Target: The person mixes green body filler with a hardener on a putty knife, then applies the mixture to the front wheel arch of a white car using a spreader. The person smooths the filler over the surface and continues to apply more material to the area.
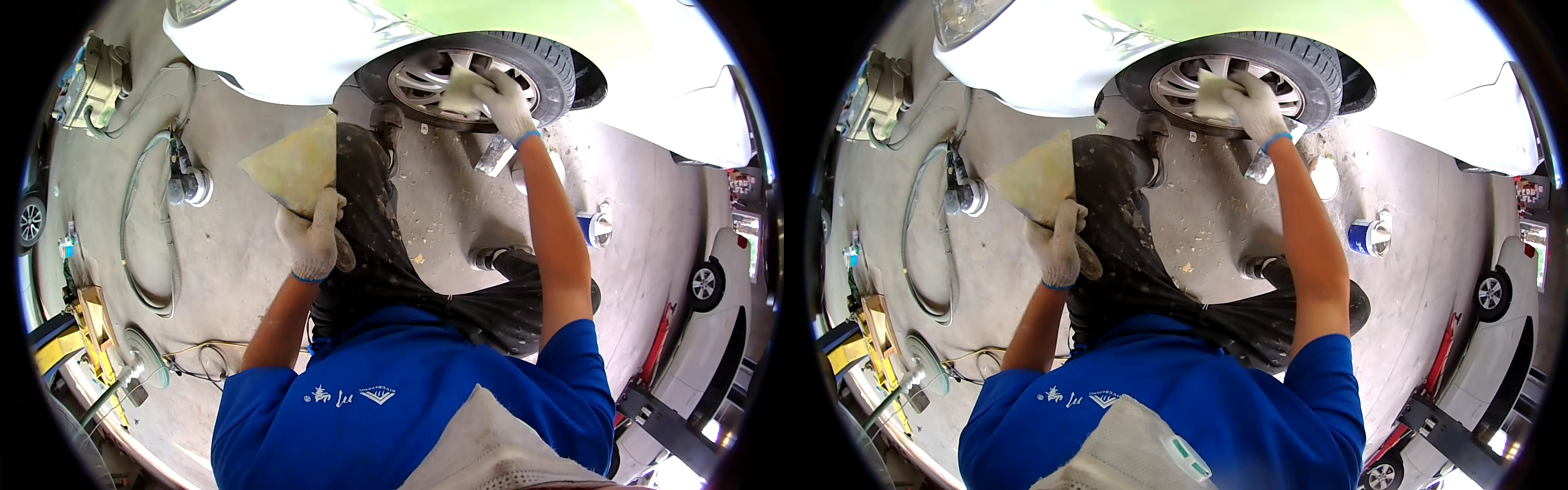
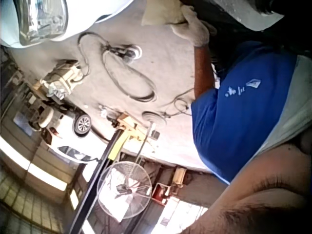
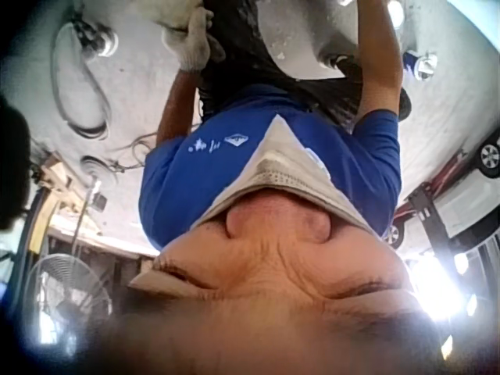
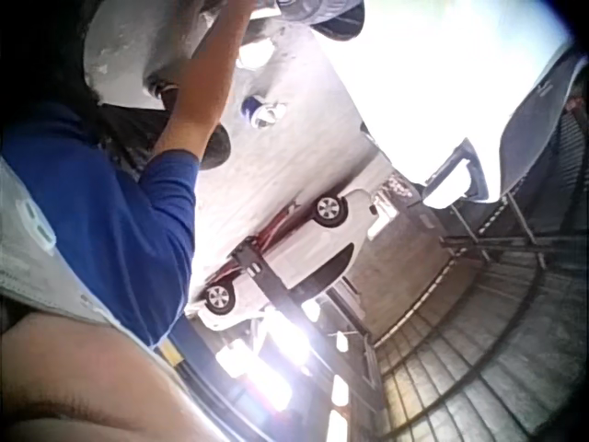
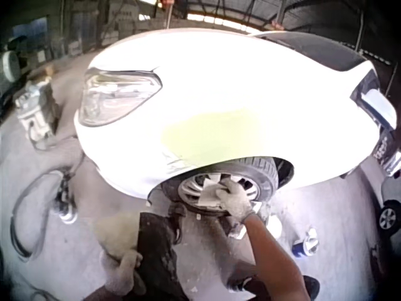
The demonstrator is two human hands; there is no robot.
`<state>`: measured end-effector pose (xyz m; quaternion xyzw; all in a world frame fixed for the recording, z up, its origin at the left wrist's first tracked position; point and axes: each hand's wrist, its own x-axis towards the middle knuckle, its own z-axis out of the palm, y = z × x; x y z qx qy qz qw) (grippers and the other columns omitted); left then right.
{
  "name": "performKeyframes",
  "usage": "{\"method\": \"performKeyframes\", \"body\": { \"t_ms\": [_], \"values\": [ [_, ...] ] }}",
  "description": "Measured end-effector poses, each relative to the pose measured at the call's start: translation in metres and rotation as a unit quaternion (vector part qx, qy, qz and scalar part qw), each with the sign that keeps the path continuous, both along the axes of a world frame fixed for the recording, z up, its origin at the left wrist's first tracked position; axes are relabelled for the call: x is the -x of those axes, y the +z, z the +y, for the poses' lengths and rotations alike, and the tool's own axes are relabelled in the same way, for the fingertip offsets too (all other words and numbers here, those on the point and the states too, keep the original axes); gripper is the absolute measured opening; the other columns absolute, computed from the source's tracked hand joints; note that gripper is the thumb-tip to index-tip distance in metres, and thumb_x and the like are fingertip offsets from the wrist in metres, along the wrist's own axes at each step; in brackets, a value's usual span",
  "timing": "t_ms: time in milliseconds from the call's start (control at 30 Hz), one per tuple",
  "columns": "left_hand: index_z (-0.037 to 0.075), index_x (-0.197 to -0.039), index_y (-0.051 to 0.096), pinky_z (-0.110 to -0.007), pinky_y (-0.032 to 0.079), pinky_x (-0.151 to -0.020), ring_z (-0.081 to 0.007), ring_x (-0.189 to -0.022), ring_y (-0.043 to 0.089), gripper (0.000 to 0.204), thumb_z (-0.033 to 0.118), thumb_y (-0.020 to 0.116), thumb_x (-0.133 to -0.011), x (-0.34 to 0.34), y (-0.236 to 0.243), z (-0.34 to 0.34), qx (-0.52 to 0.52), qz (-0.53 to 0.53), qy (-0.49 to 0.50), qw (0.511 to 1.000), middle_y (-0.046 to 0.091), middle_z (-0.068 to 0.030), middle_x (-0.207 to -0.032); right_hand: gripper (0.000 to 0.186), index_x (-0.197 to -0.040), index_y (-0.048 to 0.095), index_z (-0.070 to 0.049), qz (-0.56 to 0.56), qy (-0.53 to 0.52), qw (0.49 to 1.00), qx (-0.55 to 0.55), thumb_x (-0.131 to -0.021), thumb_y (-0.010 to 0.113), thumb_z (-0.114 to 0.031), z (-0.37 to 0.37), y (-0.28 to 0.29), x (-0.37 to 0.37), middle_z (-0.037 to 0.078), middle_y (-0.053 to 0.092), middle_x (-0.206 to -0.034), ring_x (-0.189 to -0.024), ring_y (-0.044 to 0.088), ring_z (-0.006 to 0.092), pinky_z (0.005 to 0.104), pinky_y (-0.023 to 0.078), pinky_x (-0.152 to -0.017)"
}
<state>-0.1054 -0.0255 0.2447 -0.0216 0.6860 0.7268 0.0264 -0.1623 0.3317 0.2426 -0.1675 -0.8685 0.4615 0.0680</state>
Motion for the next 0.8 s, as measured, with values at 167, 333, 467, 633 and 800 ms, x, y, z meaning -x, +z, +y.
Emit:
{"method": "performKeyframes", "body": {
  "t_ms": [167,333,467,633,800],
  "values": [
    [-0.003,-0.092,0.063,-0.025,0.048,-0.06,-0.0114,-0.065,0.059,0.017,0.013,0.067,-0.091,0.002,0.002,-0.002,-0.022,-0.025,0.012,0.999,0.067,-0.0076,-0.076,0.038,-0.116,0.063,0.004,0.01,0.045,0.995,-0.094,-0.089,0.06,-0.022,0.014,0.007,-0.013,0.021,0.069,-0.102,-0.096,0.066,0.0275,0.0372,0.051,-0.086],
    [-0.004,-0.1,0.067,-0.034,0.054,-0.069,-0.0217,-0.074,0.069,0.025,0.017,0.07,-0.088,-0.007,0.024,-0.032,0.149,-0.087,-0.297,0.939,0.072,-0.0143,-0.082,0.035,-0.117,0.062,0.001,0.101,0.076,0.989,-0.072,-0.09,0.061,-0.021,-0.02,0.028,0.007,0.022,0.068,-0.104,-0.099,0.066,0.0331,0.0383,0.051,-0.088],
    [0.001,-0.104,0.069,-0.047,0.054,-0.08,-0.0417,-0.087,0.068,0.044,0.042,0.064,-0.089,-0.048,0.039,-0.049,0.403,-0.036,-0.59,0.699,0.07,-0.0247,-0.089,0.033,-0.118,0.062,-0.001,0.091,0.122,0.983,-0.097,-0.09,0.062,-0.019,-0.035,0.032,0.004,0.021,0.068,-0.104,-0.099,0.066,0.0343,0.0384,0.051,-0.09],
    [0.0,-0.094,0.069,-0.047,0.054,-0.074,-0.0403,-0.083,0.068,0.038,0.038,0.064,-0.09,-0.076,0.024,-0.056,0.461,-0.015,-0.479,0.747,0.07,-0.0228,-0.086,0.026,-0.111,0.065,-0.001,0.049,0.126,0.987,-0.089,-0.091,0.061,-0.017,-0.038,0.045,-0.015,0.016,0.069,-0.104,-0.097,0.066,0.0317,0.0363,0.051,-0.09],
    [0.006,-0.091,0.069,-0.046,0.054,-0.069,-0.0357,-0.078,0.069,0.026,0.032,0.064,-0.091,-0.066,0.036,-0.049,0.485,0.042,-0.426,0.763,0.071,-0.0167,-0.084,0.025,-0.111,0.066,-0.001,0.067,0.134,0.986,-0.077,-0.091,0.061,-0.015,-0.046,0.092,-0.033,0.012,0.067,-0.097,-0.09,0.063,0.0235,0.0326,0.05,-0.089]
  ]
}}
